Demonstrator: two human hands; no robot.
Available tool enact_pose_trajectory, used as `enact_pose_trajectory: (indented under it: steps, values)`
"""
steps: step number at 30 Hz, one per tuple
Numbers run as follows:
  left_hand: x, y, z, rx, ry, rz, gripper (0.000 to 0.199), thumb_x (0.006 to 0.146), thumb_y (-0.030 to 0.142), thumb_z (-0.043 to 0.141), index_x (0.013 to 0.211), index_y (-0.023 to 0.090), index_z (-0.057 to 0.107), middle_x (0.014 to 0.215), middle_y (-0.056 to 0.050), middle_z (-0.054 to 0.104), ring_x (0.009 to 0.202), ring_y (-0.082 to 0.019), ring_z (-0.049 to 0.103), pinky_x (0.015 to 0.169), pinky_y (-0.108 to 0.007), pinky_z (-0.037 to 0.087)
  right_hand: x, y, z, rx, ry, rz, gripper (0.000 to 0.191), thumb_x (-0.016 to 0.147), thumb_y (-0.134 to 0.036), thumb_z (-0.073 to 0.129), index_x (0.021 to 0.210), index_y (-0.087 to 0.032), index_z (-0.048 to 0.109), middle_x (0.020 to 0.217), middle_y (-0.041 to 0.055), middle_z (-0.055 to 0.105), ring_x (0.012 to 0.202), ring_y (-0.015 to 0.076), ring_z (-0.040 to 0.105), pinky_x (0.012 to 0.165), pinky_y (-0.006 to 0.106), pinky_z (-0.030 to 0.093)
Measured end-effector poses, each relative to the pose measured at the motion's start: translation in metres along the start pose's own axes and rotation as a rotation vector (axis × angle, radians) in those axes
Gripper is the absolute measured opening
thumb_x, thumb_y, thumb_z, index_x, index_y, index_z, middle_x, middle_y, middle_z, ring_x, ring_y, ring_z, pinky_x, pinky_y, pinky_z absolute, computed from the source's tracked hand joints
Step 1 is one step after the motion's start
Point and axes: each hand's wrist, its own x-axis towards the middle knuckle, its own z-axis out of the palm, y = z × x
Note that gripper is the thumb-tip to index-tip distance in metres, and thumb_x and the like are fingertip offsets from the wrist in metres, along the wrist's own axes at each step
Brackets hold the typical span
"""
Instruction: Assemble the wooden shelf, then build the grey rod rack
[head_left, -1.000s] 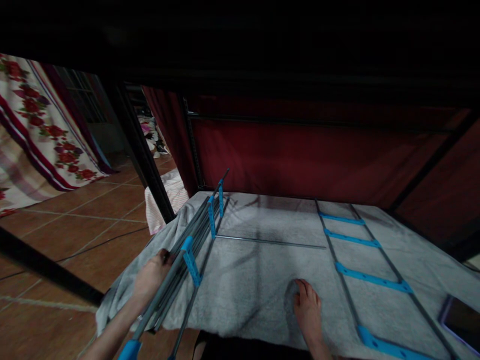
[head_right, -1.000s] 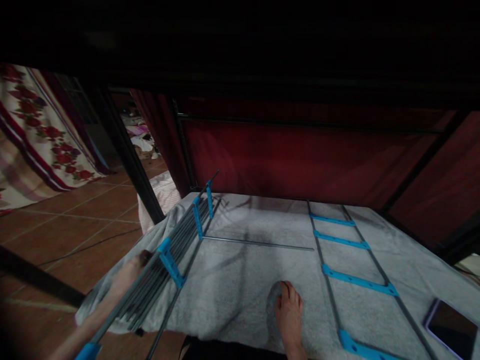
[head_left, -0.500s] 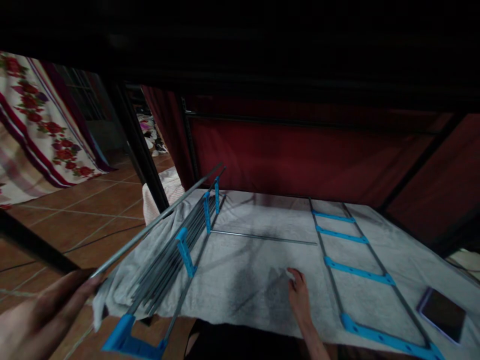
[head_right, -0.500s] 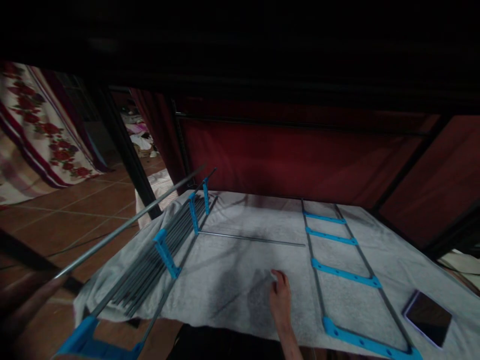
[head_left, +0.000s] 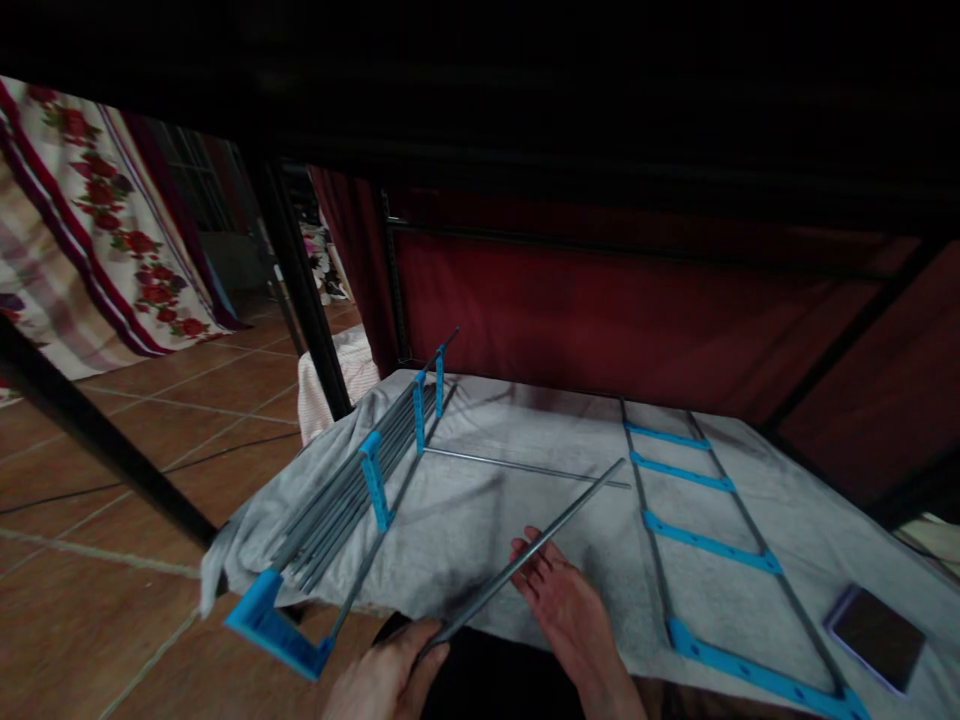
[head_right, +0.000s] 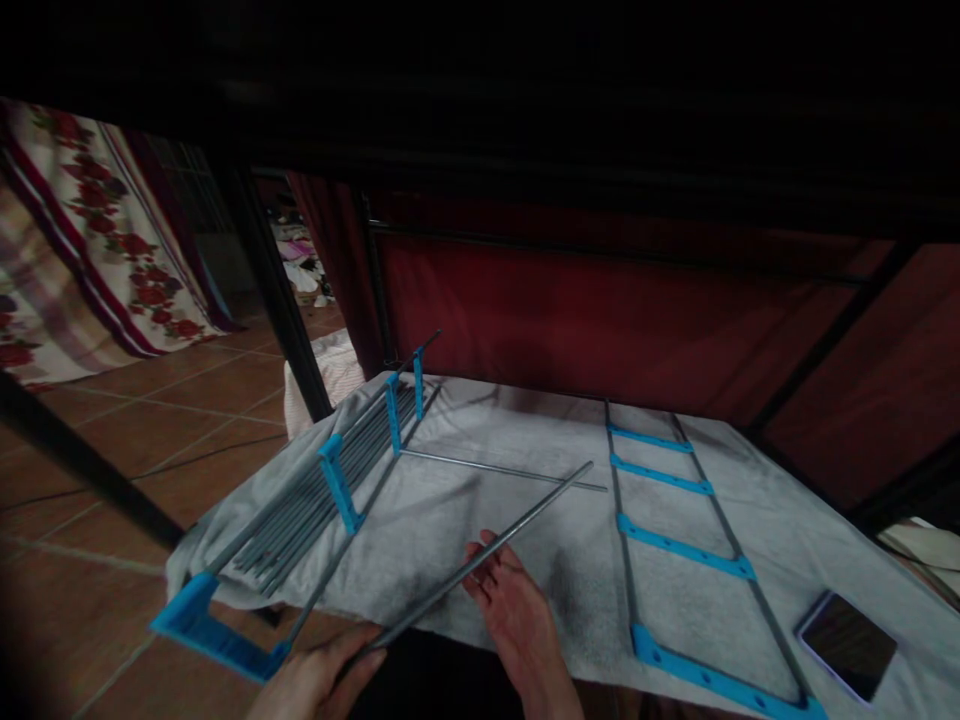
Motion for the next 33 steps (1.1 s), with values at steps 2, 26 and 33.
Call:
enact_pose_trajectory:
  steps: [2, 26, 33]
  values:
    - [0.009, 0.010, 0.011, 0.012, -0.028, 0.011, 0.035, 0.081, 0.053, 0.049, 0.103, 0.039, 0.073, 0.107, -0.003, 0.075, 0.106, -0.030, 0.067, 0.088, -0.038, 0.051, -0.006, 0.000, -0.003, -0.002, 0.015, 0.048, 0.035, 0.077, -0.040, 0.073, 0.106, -0.022, 0.072, 0.113, 0.0099, 0.070, 0.107, 0.0254, 0.064, 0.095, 0.045, 0.050]
    - [0.335, -0.052, -0.020, -0.280, 0.756, -0.205, 0.034, 0.087, 0.020, 0.050, 0.119, 0.009, 0.053, 0.127, -0.019, 0.059, 0.123, -0.025, 0.053, 0.099, -0.031, 0.042, -0.030, -0.102, -0.158, -0.245, 0.753, -0.362, 0.024, 0.075, -0.038, 0.076, 0.093, -0.021, 0.074, 0.104, 0.0088, 0.074, 0.103, 0.0255, 0.069, 0.095, 0.042, 0.057]
    - [0.357, -0.071, -0.028, -0.154, 0.647, -0.222, 0.022, 0.084, 0.016, 0.055, 0.106, 0.015, 0.058, 0.103, -0.012, 0.069, 0.101, -0.022, 0.065, 0.085, -0.029, 0.047, -0.018, -0.103, -0.143, -0.178, 0.719, -0.343, 0.022, 0.073, -0.036, 0.079, 0.089, -0.021, 0.074, 0.096, 0.0035, 0.076, 0.094, 0.0189, 0.071, 0.090, 0.033, 0.059]
